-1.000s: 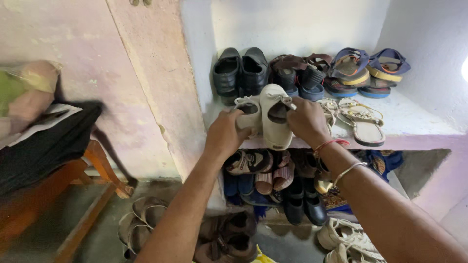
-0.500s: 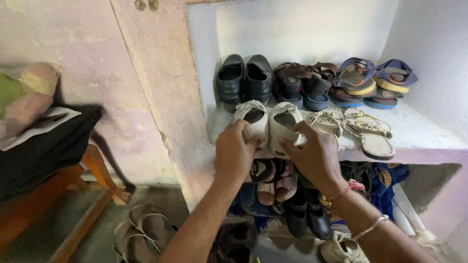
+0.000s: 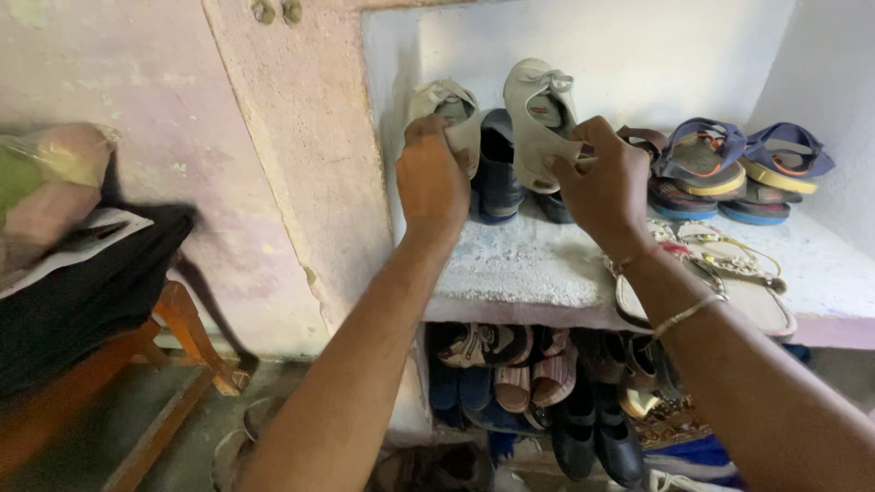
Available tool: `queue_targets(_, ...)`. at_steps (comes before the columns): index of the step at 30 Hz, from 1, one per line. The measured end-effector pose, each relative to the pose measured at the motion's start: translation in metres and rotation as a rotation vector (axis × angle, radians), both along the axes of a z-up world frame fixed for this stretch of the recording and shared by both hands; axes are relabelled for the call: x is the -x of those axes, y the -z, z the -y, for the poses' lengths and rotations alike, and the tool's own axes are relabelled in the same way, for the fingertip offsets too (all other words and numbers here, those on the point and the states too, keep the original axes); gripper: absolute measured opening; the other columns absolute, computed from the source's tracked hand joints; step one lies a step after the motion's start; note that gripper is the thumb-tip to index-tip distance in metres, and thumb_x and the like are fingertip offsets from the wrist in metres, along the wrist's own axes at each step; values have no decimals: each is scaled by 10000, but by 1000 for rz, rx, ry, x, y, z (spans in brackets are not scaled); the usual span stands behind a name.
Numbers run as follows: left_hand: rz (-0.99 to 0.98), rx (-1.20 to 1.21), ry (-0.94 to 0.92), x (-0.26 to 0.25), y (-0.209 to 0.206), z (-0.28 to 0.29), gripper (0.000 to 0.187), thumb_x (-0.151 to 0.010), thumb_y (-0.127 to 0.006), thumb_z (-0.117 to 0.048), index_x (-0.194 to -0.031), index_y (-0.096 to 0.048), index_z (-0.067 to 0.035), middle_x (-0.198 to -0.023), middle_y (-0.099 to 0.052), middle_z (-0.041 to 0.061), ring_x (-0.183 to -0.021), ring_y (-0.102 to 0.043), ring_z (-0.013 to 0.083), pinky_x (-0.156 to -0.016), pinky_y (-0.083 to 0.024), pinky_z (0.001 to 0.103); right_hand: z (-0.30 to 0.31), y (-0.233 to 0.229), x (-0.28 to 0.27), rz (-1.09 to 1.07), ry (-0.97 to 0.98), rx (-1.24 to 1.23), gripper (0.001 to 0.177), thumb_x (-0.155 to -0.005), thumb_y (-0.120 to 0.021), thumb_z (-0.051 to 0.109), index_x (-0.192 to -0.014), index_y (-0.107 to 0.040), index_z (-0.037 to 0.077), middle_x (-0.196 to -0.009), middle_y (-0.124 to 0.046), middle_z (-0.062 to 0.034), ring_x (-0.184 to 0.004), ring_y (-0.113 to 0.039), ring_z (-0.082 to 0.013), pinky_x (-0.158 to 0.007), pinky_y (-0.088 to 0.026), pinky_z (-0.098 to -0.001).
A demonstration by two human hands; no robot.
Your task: The person sits on the floor and organizes various shoes and sandals by picking them up from the floor and placing them on a built-in wall shelf. The person handles multiple pairs of footwear, including sneakers, sandals, and formal shoes, arranging them neatly on the shelf.
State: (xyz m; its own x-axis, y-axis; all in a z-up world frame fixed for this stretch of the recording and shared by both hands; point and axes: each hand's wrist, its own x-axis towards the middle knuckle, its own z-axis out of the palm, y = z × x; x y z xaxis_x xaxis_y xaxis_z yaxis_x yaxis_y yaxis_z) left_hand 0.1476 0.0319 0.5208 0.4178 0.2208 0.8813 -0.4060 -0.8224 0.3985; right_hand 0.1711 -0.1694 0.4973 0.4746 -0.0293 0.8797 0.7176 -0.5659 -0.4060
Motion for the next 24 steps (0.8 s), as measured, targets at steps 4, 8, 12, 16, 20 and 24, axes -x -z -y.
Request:
queue_targets(4, -95, -14, -26, -58, -5, -3, 389, -847, -768, -74, -1190, -596, -15, -1250, -614, 239, -1029, -694, 429, -867, -572, 483, -15, -14, -70, -20, 49, 60, 294, -873, -840, 149, -1082, -680, 19, -987, -769, -194, -839, -780, -232, -688, -605, -339)
queue_targets(8, -258, 103, -77, -114, -12, -2, 290, -937, -608, -121, -1211, -579, -32, -1275, -583, 237, -1079, -682, 406, -874, -572, 480, -37, -17, -124, -33, 61, 42, 336, -824, -873, 183, -1031, -670, 14, -996, -759, -207, -860, -759, -306, -732, -583, -382)
queue_targets(12, -193, 126, -53, -153, 6, -9, 307, -1038, -391, -144, -1272, -565, -49, -1321, -568, 245, -1097, -672, 405, -913, -556, 483, -53, -1, -158, 21, 47, 65, 361, -789, -886, 205, -1008, -670, 17, -954, -752, -216, -897, -736, -379, -787, -566, -435)
queue_targets(16, -293, 38, -85, -169, 20, -19, 365, -1033, -399, -144, -1372, -498, -52, -1352, -551, 241, -1108, -666, 402, -912, -565, 475, -62, 13, -176, -142, 82, 101, 399, -887, -784, 205, -1185, -599, 15, -920, -718, -255, -907, -707, -444, -794, -552, -494)
queue_targets(20, -331, -47, -101, -173, 22, -22, 444, -1006, -477, -134, -1444, -445, -68, -1369, -554, 223, -1117, -672, 396, -914, -568, 477, -56, 23, -185, -107, 92, 269, 400, -974, -675, 165, -1323, -537, 27, -954, -711, -293, -953, -673, -511, -827, -520, -565)
queue_targets(24, -372, -35, -27, -154, 13, -16, 649, -970, -545, -91, -1541, -240, -56, -1483, -443, 238, -1117, -672, 395, -883, -588, 474, -48, 21, -182, -246, 52, 324, 633, -991, -664, 221, -1523, -374, 37, -1006, -702, -345, -1002, -668, -532, -904, -510, -564)
